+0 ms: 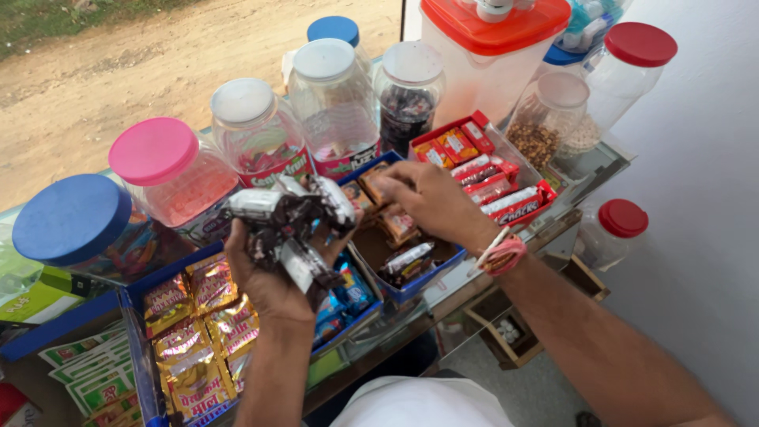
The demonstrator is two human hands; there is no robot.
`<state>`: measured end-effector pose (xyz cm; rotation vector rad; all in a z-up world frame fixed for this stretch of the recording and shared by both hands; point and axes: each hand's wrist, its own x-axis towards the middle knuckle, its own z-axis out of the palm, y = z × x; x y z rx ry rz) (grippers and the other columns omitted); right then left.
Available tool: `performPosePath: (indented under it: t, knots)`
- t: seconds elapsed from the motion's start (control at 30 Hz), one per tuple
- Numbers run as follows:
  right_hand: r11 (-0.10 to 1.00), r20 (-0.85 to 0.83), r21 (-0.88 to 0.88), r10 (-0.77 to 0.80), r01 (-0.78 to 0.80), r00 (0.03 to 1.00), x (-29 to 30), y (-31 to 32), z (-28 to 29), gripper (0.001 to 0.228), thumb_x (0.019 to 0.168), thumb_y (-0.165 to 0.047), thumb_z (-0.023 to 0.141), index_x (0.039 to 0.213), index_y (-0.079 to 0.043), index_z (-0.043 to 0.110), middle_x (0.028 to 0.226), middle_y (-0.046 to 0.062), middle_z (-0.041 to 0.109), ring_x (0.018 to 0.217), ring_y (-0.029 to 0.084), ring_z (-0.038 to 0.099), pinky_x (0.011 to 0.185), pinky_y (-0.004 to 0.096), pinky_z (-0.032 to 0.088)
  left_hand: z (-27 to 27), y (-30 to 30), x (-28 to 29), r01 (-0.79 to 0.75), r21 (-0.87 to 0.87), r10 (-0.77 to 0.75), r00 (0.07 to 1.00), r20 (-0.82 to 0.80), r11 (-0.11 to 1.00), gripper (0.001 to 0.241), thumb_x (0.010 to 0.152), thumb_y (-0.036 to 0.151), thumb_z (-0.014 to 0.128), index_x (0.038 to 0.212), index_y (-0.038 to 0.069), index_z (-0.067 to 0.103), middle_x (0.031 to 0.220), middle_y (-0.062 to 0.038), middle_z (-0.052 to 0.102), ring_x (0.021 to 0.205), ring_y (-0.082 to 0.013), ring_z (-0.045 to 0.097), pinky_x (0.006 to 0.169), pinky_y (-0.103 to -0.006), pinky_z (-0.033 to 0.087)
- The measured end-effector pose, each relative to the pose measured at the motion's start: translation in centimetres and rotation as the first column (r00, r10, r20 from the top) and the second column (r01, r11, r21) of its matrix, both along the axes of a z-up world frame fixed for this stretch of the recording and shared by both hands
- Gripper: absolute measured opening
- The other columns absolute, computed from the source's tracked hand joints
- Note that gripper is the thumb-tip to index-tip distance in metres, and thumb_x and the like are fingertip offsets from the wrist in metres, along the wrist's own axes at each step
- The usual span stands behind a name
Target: The person organizes snack items on a glass display counter. They place chocolate bars into a white plastic bag, then rearrange various snack packets and jars on the counter, moving items between boxes and adjusting their positions.
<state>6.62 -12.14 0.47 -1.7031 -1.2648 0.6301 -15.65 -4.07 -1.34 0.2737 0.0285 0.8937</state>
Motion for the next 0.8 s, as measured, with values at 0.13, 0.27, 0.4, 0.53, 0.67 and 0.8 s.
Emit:
performPosePath:
  t: [0.13,0.27,0.4,0.53,0.67,0.8]
  knots:
    - [0.979,0.621,-0.142,-0.029,0.149,0.783,1.2,0.0,-4.2,0.045,0.087,-0.044,0.075,0.107,-0.003,0.074,0.098,0.018,0.072,0.092,0.034,0.071,0.083,0.047,0.057,0.2,0.2,-1.6,-0.014,-0.009,0.015,0.999,0.029,1.000,0.065,0.086,0.052,0.069,0.138,0.013,0.061,0.143,-0.014,0.061,0.139,-0.0384,0.053,0.115,-0.0783,0.033]
    - [0.956,0.790,-0.148,-0.041,0.254,0.612,-0.6,0.3,-7.6,0.063,0.072,-0.050,0.082,0.103,0.003,0.066,0.104,0.023,0.062,0.101,0.041,0.063,0.084,0.050,0.055,0.7,0.3,-2.6,-0.069,0.038,0.069,0.997,-0.017,0.997,0.065,0.088,0.051,0.068,0.139,0.012,0.060,0.143,-0.015,0.061,0.138,-0.0405,0.053,0.116,-0.0822,0.032]
    - [0.926,0.780,-0.199,-0.048,0.320,0.624,-1.3,1.2,-8.1,0.062,0.077,-0.046,0.079,0.108,0.005,0.063,0.112,0.025,0.059,0.107,0.042,0.059,0.090,0.049,0.054,1.0,0.6,-2.9,-0.077,0.017,0.077,0.997,-0.027,0.997,0.064,0.089,0.051,0.067,0.139,0.012,0.060,0.143,-0.017,0.061,0.135,-0.0423,0.054,0.115,-0.0830,0.032]
    - [0.863,0.779,-0.329,0.019,0.383,0.627,-2.2,1.8,-7.0,0.066,0.078,-0.045,0.078,0.117,0.004,0.058,0.118,0.023,0.058,0.113,0.039,0.059,0.089,0.050,0.056,1.0,0.6,-2.7,-0.065,-0.001,0.065,0.997,-0.034,0.998,0.064,0.089,0.051,0.067,0.139,0.012,0.060,0.144,-0.018,0.061,0.134,-0.0426,0.055,0.115,-0.0827,0.033]
    - [0.825,0.767,-0.400,0.062,0.400,0.639,-3.0,2.0,-5.7,0.081,0.069,-0.049,0.086,0.120,0.004,0.053,0.121,0.021,0.055,0.116,0.037,0.055,0.090,0.053,0.053,0.9,0.7,-2.5,-0.057,0.037,0.060,0.995,-0.074,0.998,0.065,0.088,0.051,0.067,0.138,0.010,0.061,0.144,-0.019,0.060,0.132,-0.0435,0.057,0.115,-0.0823,0.033]
    - [0.817,0.760,-0.412,0.065,0.402,0.647,-3.4,2.1,-5.9,0.081,0.068,-0.043,0.090,0.123,0.003,0.052,0.122,0.021,0.056,0.116,0.037,0.056,0.091,0.052,0.053,0.8,1.0,-2.4,-0.040,0.009,0.040,0.997,-0.071,0.999,0.065,0.088,0.051,0.067,0.138,0.010,0.061,0.144,-0.019,0.061,0.128,-0.0421,0.059,0.115,-0.0814,0.035]
